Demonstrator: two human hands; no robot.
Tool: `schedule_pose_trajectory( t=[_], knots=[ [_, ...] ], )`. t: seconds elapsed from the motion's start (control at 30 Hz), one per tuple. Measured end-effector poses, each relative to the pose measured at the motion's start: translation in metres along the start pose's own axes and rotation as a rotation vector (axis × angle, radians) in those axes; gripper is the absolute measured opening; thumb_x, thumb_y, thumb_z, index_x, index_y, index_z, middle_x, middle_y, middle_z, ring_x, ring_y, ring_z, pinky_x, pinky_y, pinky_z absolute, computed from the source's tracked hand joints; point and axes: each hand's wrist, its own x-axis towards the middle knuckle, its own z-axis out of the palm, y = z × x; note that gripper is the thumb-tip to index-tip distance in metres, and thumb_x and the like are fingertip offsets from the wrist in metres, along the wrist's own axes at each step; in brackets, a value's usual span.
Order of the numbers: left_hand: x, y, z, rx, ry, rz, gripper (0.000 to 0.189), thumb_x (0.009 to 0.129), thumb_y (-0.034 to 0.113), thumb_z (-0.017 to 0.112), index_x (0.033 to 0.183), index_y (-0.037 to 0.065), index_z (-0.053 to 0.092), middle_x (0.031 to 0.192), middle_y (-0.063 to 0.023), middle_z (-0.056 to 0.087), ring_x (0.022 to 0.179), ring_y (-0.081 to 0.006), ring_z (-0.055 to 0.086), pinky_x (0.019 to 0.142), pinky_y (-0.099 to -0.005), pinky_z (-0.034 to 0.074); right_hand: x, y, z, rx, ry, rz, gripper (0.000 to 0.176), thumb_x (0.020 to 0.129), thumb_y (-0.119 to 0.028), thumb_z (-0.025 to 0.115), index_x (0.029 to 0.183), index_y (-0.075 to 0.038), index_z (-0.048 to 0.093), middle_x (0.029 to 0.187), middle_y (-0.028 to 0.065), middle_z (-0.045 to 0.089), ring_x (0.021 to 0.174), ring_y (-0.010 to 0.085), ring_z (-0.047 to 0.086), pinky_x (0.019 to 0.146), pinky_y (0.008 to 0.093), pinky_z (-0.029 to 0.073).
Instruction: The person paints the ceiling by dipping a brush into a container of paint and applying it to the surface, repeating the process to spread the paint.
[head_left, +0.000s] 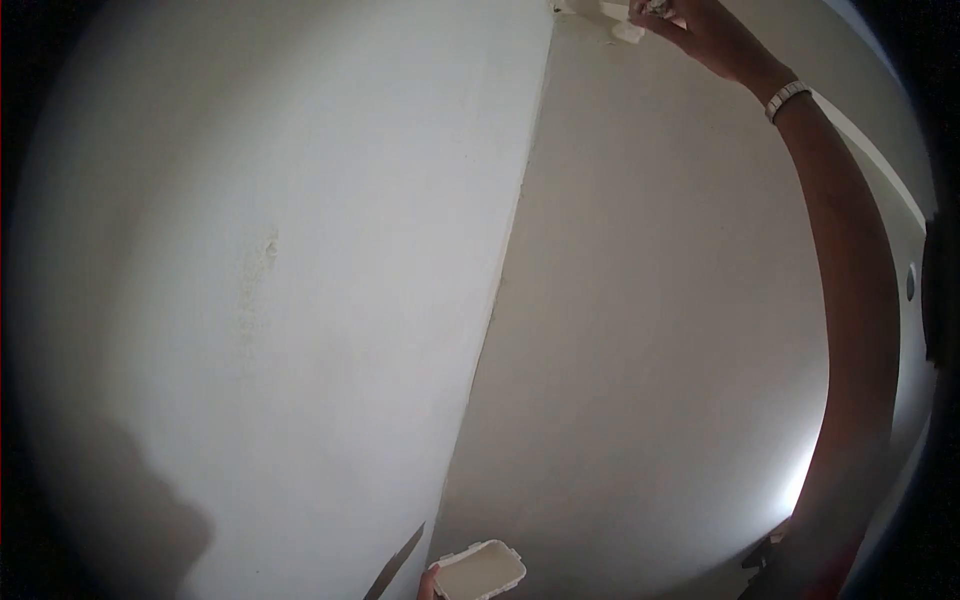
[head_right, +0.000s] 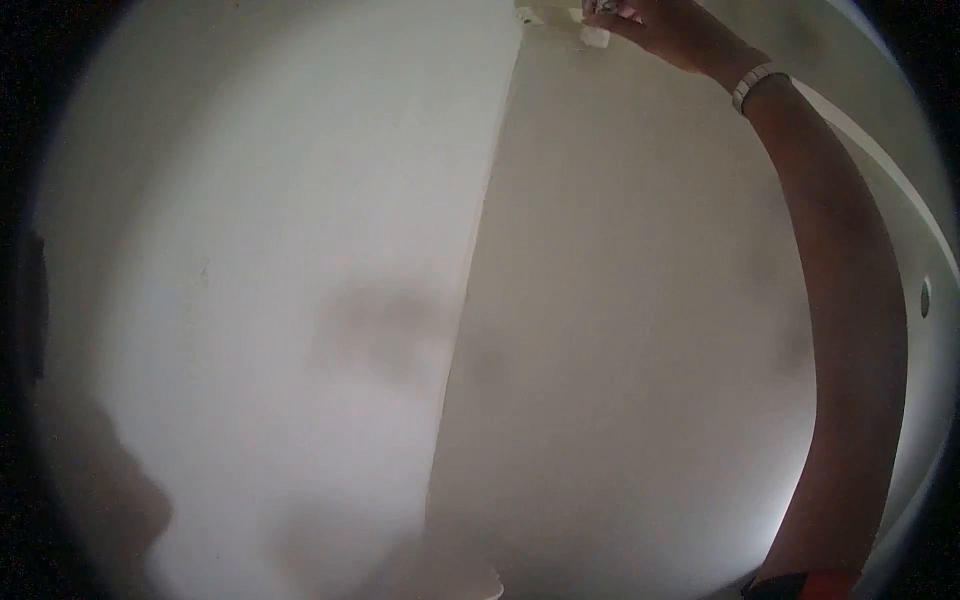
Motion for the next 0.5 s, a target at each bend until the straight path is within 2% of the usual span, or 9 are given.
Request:
schedule_pose_trajectory(
  t=[0.07, 0.1, 0.17, 0.2, 0.27, 0.37, 0.43, 0.5],
  knots=[
    [-0.008, 0.108, -0.009, -0.017, -0.062, 0.055, 0.058, 0.09, 0.06, 0.046, 0.131, 0.018, 0.051, 0.124, -0.0033, 0.059, 0.112, -0.0246, 0.057, 0.072, -0.0416, 0.051, 0.12, -0.017, 0.022, 0.056, -0.065, 0.033, 0.019, 0.095, -0.022, 0.06, 0.099, -0.003, 0.06, 0.089, 0.0114, 0.07, 0.084, 0.0232, 0.069, 0.077, 0.0356, 0.054],
    [0.001, 0.128, 0.004, -0.027, -0.059, 0.049, 0.058, 0.09, 0.06, 0.046, 0.131, 0.018, 0.051, 0.124, -0.0033, 0.059, 0.112, -0.0246, 0.057, 0.072, -0.0416, 0.051, 0.145, -0.003, 0.034, 0.072, -0.051, 0.054, 0.019, 0.095, -0.022, 0.06, 0.099, -0.003, 0.06, 0.09, 0.0116, 0.07, 0.085, 0.0237, 0.069, 0.077, 0.0359, 0.054],
    [0.013, 0.082, 0.039, 0.423, -0.127, 0.444, 0.059, 0.091, 0.06, 0.044, 0.131, 0.018, 0.051, 0.125, -0.0035, 0.059, 0.111, -0.0246, 0.058, 0.074, -0.0422, 0.051, 0.123, 0.036, 0.033, 0.09, -0.044, 0.058, 0.019, 0.095, -0.022, 0.059, 0.099, -0.003, 0.06, 0.09, 0.0118, 0.07, 0.085, 0.0241, 0.069, 0.077, 0.0363, 0.054],
    [0.02, 0.068, 0.06, 0.423, -0.129, 0.44, 0.059, 0.091, 0.06, 0.044, 0.131, 0.018, 0.051, 0.125, -0.0035, 0.059, 0.111, -0.0246, 0.058, 0.074, -0.0422, 0.051, 0.106, 0.058, 0.031, 0.034, -0.017, 0.046, 0.019, 0.095, -0.022, 0.06, 0.099, -0.003, 0.06, 0.09, 0.0122, 0.07, 0.085, 0.0238, 0.069, 0.077, 0.0362, 0.054],
    [0.038, 0.039, 0.106, 0.072, -0.131, 0.094, 0.061, 0.091, 0.061, 0.043, 0.131, 0.016, 0.05, 0.124, -0.0043, 0.06, 0.108, -0.0242, 0.06, 0.074, -0.0407, 0.052, 0.068, 0.105, 0.026, -0.03, 0.014, 0.029, 0.02, 0.095, -0.022, 0.06, 0.099, -0.003, 0.06, 0.09, 0.0125, 0.07, 0.085, 0.0235, 0.069, 0.077, 0.0362, 0.054],
    [0.049, -0.02, 0.163, 0.01, -0.052, 0.135, 0.062, 0.091, 0.061, 0.044, 0.132, 0.015, 0.05, 0.122, -0.0046, 0.061, 0.104, -0.0238, 0.062, 0.073, -0.0386, 0.053, 0.017, 0.165, 0.032, 0.067, -0.02, -0.009, 0.02, 0.095, -0.023, 0.06, 0.1, -0.004, 0.06, 0.09, 0.0131, 0.07, 0.085, 0.0239, 0.069, 0.076, 0.0363, 0.054],
    [0.058, -0.069, 0.204, 0.003, -0.03, 0.136, 0.063, 0.09, 0.062, 0.044, 0.132, 0.015, 0.05, 0.122, -0.0048, 0.061, 0.104, -0.0238, 0.062, 0.073, -0.0382, 0.053, -0.027, 0.202, 0.022, 0.09, -0.06, 0.14, 0.02, 0.095, -0.023, 0.06, 0.099, -0.004, 0.06, 0.091, 0.0134, 0.07, 0.086, 0.0244, 0.069, 0.076, 0.0365, 0.054],
    [0.079, -0.127, 0.254, -0.013, -0.042, 0.095, 0.063, 0.09, 0.062, 0.043, 0.132, 0.016, 0.05, 0.121, -0.0049, 0.061, 0.103, -0.0239, 0.062, 0.072, -0.0378, 0.053, -0.07, 0.255, 0.017, 0.045, -0.067, 0.127, 0.02, 0.094, -0.023, 0.061, 0.098, -0.003, 0.06, 0.09, 0.0135, 0.07, 0.085, 0.0242, 0.069, 0.076, 0.0364, 0.054]
  ],
)
